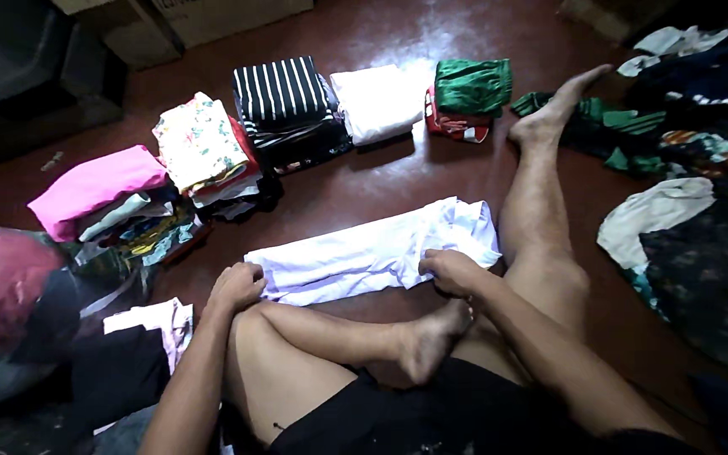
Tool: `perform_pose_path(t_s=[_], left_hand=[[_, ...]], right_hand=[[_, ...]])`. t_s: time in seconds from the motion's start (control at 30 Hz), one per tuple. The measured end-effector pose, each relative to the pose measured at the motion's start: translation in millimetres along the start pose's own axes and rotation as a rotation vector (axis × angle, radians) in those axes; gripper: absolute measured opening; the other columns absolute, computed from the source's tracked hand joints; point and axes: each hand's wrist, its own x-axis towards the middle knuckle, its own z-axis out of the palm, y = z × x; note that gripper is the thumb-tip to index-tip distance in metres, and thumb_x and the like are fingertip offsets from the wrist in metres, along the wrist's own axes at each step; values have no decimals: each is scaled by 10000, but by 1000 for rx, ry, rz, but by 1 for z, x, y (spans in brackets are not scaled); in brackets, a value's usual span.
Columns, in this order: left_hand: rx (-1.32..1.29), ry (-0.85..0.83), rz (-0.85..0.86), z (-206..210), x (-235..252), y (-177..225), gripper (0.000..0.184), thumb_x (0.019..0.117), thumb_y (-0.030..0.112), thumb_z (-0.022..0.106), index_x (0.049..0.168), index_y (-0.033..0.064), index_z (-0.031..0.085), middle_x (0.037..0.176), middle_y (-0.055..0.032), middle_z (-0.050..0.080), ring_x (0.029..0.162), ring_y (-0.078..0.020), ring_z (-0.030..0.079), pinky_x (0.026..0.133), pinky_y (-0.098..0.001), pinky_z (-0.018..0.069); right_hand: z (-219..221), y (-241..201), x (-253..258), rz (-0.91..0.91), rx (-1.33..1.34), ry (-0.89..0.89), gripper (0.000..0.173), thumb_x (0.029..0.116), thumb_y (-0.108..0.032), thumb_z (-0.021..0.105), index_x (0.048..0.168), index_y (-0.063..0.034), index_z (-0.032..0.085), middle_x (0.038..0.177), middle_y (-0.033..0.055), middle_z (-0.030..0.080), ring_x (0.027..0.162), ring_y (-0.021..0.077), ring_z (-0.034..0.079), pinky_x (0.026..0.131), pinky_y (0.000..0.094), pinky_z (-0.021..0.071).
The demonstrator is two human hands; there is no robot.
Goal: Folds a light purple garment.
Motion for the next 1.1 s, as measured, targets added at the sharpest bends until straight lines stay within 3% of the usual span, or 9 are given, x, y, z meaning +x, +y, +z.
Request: perform_pose_path(t_s=[0.2, 0.37, 0.47, 0.53, 0.6, 0.7, 0.87, 1.0, 1.1], left_hand=[[-111, -15, 133, 18, -6, 77, 467, 1001, 471, 547, 1330, 154, 641, 1337, -165, 618, 1287, -376, 561, 1040, -609, 470], [-194, -179, 65, 37, 18, 84, 472, 1007, 499, 541, 1315, 162, 663, 1333, -160, 640, 1298, -377, 562, 1055, -647, 445], [-260, 60, -183, 21, 6, 76, 427, 1034, 425, 489, 1195, 101, 716, 1223, -193, 692, 1186, -394, 640, 984, -669, 481], [-285, 188, -409, 9, 3, 64, 474, 998, 433, 563, 1260, 53, 671, 1324, -266, 613, 1211, -467, 600, 961, -702, 474], [-346, 127, -574, 5, 9, 46, 755, 920, 507, 673, 1430, -26, 513, 1471, -331, 464, 1288, -514, 528, 1017, -699, 443], [-390, -33, -661, 17, 33, 29, 1028, 796, 548, 818, 1453, -134, 415, 1402, -340, 535, 1323, -460, 531, 1091, -639, 423], [-630, 108, -557, 28, 55, 36, 655, 769, 383, 872, 1217, -47, 664, 1227, -284, 661, 1198, -426, 622, 1033, -643, 472], [-1126, 269, -490, 28, 52, 29, 712, 901, 334, 789, 1440, -6, 471, 1248, -255, 655, 1140, -372, 660, 988, -563, 538], [-1140, 186, -553, 26, 45, 32, 777, 918, 264, 768, 1509, -21, 350, 1259, -278, 630, 1127, -375, 653, 971, -547, 538]], right_hand=[[9, -3, 4, 101, -76, -55, 385, 775, -114, 771, 1147, -121, 673, 1134, 176, 659, 1075, 413, 631, 850, 634, 501], [11, 2, -1, 122, -58, -121, 345, 833, -314, 778, 1129, -152, 703, 1136, 159, 681, 1085, 401, 641, 869, 645, 505], [4, 0, -10, 147, 26, -23, 406, 931, -530, 642, 1001, -137, 717, 1023, 124, 680, 985, 345, 672, 796, 605, 539], [8, 2, -9, 169, 65, -1, 435, 957, -536, 610, 1048, -123, 709, 1051, 145, 674, 998, 354, 672, 807, 605, 543], [16, 8, 0, 198, 109, -39, 442, 921, -495, 688, 1163, -125, 690, 1186, 183, 638, 1098, 382, 638, 887, 613, 536], [13, 13, 18, 232, 119, 24, 485, 865, -433, 759, 1221, -120, 657, 1280, 223, 588, 1178, 423, 591, 925, 615, 524], [2, 25, 44, 291, 34, 266, 424, 860, -327, 747, 1214, -105, 680, 1303, 212, 604, 1222, 436, 565, 942, 626, 501], [4, 25, 45, 329, -17, 440, 396, 886, -309, 711, 1211, -84, 688, 1346, 216, 596, 1256, 454, 546, 932, 658, 478], [11, 23, 47, 348, 3, 399, 541, 901, -423, 695, 1367, -157, 623, 1522, 182, 482, 1387, 448, 444, 1001, 682, 424]])
